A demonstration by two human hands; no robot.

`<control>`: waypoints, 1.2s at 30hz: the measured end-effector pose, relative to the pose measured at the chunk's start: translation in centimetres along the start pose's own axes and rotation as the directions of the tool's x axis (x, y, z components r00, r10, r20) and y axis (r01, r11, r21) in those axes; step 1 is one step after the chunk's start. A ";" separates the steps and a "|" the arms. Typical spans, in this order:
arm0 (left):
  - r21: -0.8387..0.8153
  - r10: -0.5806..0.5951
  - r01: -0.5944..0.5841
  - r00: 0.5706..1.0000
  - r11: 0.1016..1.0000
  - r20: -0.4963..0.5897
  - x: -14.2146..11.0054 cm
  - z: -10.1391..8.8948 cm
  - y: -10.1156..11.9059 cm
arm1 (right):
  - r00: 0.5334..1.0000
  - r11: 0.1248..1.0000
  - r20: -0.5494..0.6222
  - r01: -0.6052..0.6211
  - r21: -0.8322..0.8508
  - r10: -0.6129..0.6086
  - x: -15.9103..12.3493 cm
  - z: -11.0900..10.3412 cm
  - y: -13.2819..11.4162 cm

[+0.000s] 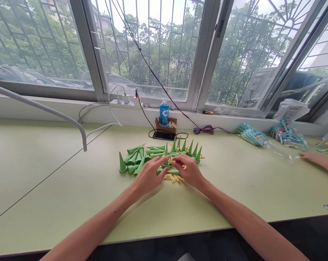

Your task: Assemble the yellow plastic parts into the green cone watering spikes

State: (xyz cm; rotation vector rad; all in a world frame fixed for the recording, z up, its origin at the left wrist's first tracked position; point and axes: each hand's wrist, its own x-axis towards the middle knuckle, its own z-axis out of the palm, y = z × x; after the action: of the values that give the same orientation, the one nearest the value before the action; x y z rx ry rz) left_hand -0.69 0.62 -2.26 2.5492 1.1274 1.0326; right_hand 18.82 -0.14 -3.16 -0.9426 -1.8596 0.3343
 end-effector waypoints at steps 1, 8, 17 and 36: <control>0.000 0.005 -0.005 1.000 1.000 -0.004 0.0 0.0 0.0 | 1.000 1.000 -0.001 0.000 -0.007 0.000 0.0 0.0 0.0; -0.007 0.023 -0.023 1.000 1.000 -0.012 -0.1 0.0 -0.1 | 1.000 0.999 0.003 -0.010 -0.034 0.010 -0.1 0.1 0.0; -0.020 0.000 0.000 1.000 1.000 0.019 0.0 -0.1 0.1 | 1.000 0.997 0.015 -0.021 -0.068 0.022 -0.1 0.1 0.3; -0.026 0.015 -0.014 0.999 1.000 0.028 0.0 -0.2 0.2 | 0.999 0.996 0.025 -0.039 -0.075 0.041 -0.2 0.0 0.3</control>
State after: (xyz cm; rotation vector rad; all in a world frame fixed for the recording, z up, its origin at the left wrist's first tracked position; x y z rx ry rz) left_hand -0.73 0.50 -1.99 2.5473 1.0828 1.0046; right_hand 18.99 -0.05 -3.46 -1.0317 -1.8901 0.3045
